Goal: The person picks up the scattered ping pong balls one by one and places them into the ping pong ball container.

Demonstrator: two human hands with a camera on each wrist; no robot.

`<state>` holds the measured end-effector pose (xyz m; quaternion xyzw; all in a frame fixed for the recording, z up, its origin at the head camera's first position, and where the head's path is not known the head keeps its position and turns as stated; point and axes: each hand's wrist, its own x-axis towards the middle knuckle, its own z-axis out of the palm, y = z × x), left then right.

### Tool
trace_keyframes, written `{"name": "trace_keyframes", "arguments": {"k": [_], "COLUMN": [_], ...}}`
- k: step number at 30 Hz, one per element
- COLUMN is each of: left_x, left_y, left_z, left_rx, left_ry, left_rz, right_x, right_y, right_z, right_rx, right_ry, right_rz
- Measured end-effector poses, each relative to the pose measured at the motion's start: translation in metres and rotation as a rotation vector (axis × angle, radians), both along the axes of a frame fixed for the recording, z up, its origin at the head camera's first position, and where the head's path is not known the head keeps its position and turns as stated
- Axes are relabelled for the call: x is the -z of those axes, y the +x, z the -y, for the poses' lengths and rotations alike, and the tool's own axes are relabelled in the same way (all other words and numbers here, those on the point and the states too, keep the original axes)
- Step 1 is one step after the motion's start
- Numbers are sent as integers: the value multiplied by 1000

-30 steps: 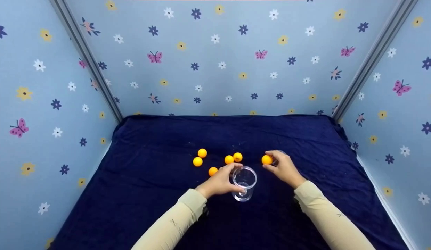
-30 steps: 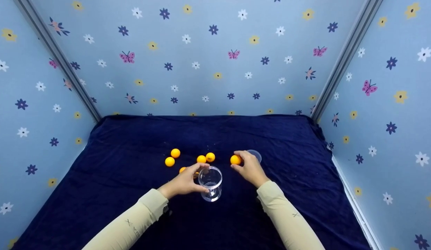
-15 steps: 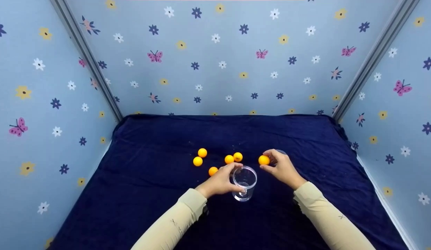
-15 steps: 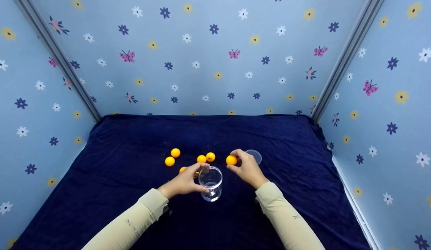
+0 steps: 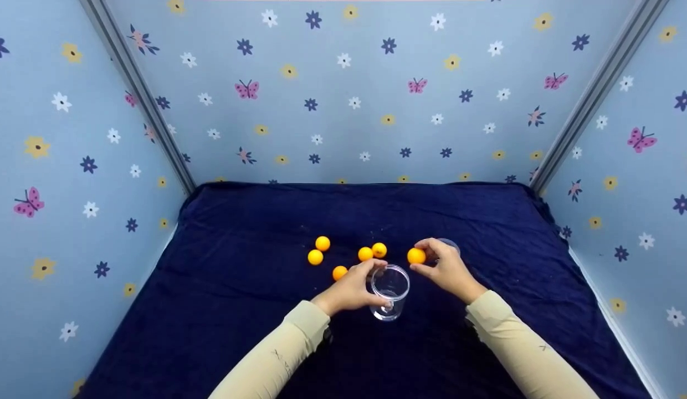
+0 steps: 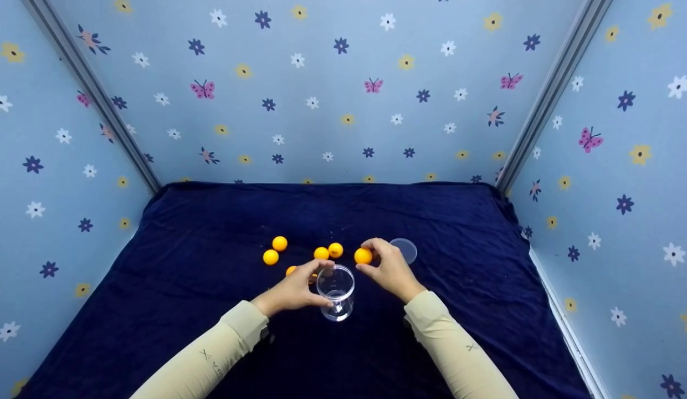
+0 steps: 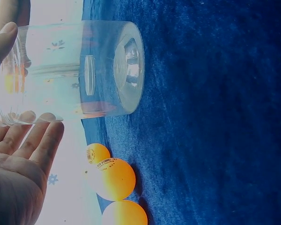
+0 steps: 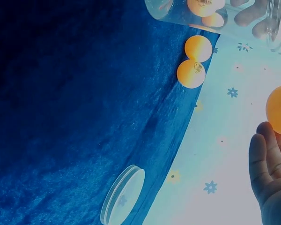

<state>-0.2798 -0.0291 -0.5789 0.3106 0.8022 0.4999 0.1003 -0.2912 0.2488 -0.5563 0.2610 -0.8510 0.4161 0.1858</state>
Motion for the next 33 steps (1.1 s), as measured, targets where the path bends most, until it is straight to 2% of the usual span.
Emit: {"name": "trace_keyframes", "arguments": {"k": [8,24,33], "left_x": [2,1,1], "left_y": [0,0,0], "left_z": [0,-1,-1], "left_rx": [-2,0,-3], "left_ry": [9,17,-1], "left_rz": [1,0,-16], "right_x": [-4,-9,-8], "right_y": [3,10,13], "right_z": [7,15,18], "right_rx": [-33,-112,-176], "right_ry": [3,17,-22], "right_rz": [-67,-23,-15]}}
